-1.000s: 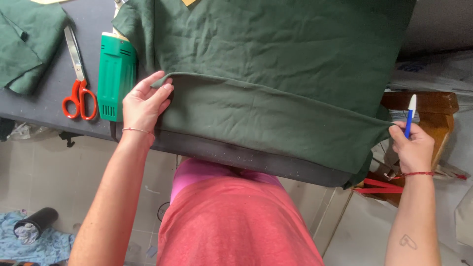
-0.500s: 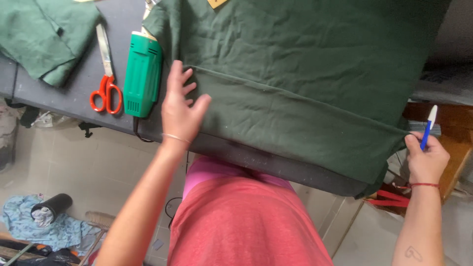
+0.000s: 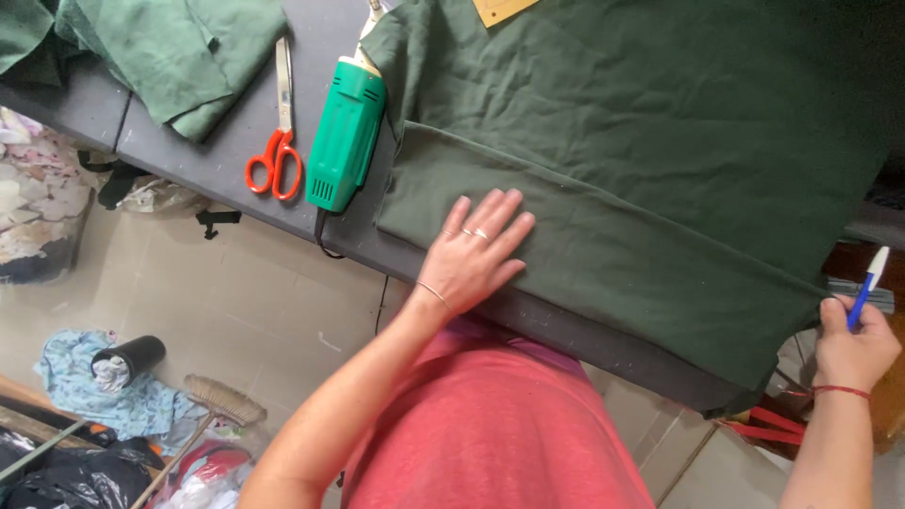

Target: Tracing a pattern onto fabric with a pen and cutting the shape out using an electric rotary cutter

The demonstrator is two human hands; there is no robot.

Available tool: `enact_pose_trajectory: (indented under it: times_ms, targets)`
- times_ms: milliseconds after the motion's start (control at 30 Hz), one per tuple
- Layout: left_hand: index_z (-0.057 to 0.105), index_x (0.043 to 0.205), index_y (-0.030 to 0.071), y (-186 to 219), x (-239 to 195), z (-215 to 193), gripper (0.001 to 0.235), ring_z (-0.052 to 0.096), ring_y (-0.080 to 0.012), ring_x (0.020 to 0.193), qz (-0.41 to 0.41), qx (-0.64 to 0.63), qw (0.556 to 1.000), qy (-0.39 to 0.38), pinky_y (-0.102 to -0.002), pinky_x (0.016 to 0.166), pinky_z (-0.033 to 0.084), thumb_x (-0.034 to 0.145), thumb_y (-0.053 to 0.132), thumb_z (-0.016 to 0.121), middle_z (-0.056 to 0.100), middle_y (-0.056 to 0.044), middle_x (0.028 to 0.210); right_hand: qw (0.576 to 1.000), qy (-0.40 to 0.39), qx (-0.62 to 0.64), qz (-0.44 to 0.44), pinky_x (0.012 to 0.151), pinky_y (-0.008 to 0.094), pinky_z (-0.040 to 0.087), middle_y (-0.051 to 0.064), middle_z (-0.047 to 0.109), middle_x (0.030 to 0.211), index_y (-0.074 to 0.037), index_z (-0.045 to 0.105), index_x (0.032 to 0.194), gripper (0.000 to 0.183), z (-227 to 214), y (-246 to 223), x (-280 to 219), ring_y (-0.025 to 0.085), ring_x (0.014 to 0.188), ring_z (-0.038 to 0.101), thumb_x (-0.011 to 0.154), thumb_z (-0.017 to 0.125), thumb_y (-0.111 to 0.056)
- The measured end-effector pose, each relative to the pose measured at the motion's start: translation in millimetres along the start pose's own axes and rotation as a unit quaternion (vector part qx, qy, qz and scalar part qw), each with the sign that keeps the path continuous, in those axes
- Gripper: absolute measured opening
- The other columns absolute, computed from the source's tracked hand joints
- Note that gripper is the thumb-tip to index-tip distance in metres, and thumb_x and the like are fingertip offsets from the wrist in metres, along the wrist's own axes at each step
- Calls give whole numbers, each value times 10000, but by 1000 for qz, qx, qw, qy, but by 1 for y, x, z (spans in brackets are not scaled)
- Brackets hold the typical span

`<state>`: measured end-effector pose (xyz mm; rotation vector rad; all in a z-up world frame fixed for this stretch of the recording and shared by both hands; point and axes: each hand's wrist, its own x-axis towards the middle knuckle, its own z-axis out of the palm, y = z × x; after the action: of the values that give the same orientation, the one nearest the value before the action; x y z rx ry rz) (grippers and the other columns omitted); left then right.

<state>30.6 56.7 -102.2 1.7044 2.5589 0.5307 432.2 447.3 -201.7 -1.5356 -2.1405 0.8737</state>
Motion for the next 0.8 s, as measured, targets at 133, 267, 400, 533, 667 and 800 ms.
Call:
enact_pose_trajectory:
  times_ms: [133, 267, 400, 533, 667, 800]
  targets:
    - [400, 1278, 172, -37, -1, -18, 588, 313, -266, 1262, -41, 31, 999, -14, -472, 987, 253, 784, 435, 582, 304, -94, 1371, 1000, 23, 7, -8, 737, 195, 406, -17, 552, 899, -110, 607, 1026, 132, 7, -2, -2, 53, 802, 471, 905, 651, -82]
    - [362, 1328, 165, -55, -5, -16, 627, 276, -272, 1286, -97, 103, 990, -4, -502, 975, 289, 816, 479, 541, 228, -119, 1401, 999, 17, -41, -13, 709, 216, 390, -24, 536, 841, -97, 618, 984, 82, 10, -39, -11, 60, 772, 452, 904, 637, -99]
    - [463, 1224, 70, -39, 13, -14, 449, 361, -250, 1236, -21, 47, 998, 43, -462, 1007, 251, 830, 244, 590, 372, -102, 1331, 999, 37, -10, 30, 655, 190, 375, -56, 512, 799, -126, 619, 964, 85, 11, -54, -11, 33, 719, 428, 879, 619, -120]
    - [398, 1303, 143, -31, 29, -5, 581, 290, -284, 1272, -36, 59, 998, -9, -493, 988, 230, 815, 418, 553, 264, -120, 1387, 998, 62, -29, 1, 700, 201, 414, -43, 556, 798, -134, 645, 965, 137, 8, -42, -7, 46, 726, 471, 831, 664, -152]
    - [358, 1332, 162, -26, 30, -3, 614, 253, -260, 1290, -62, 52, 997, -12, -492, 1015, 208, 824, 460, 532, 243, -115, 1397, 997, 76, -9, 25, 648, 208, 403, -40, 535, 764, -123, 630, 933, 110, 20, -48, -13, 48, 682, 451, 828, 659, -141]
    - [376, 1272, 116, 1, 39, -1, 569, 278, -288, 1266, -62, 47, 997, -19, -560, 960, 227, 763, 283, 569, 287, -121, 1370, 990, 97, 72, 66, 611, 164, 381, -64, 515, 721, -117, 625, 887, 77, 20, -77, -23, 14, 656, 432, 815, 630, -92]
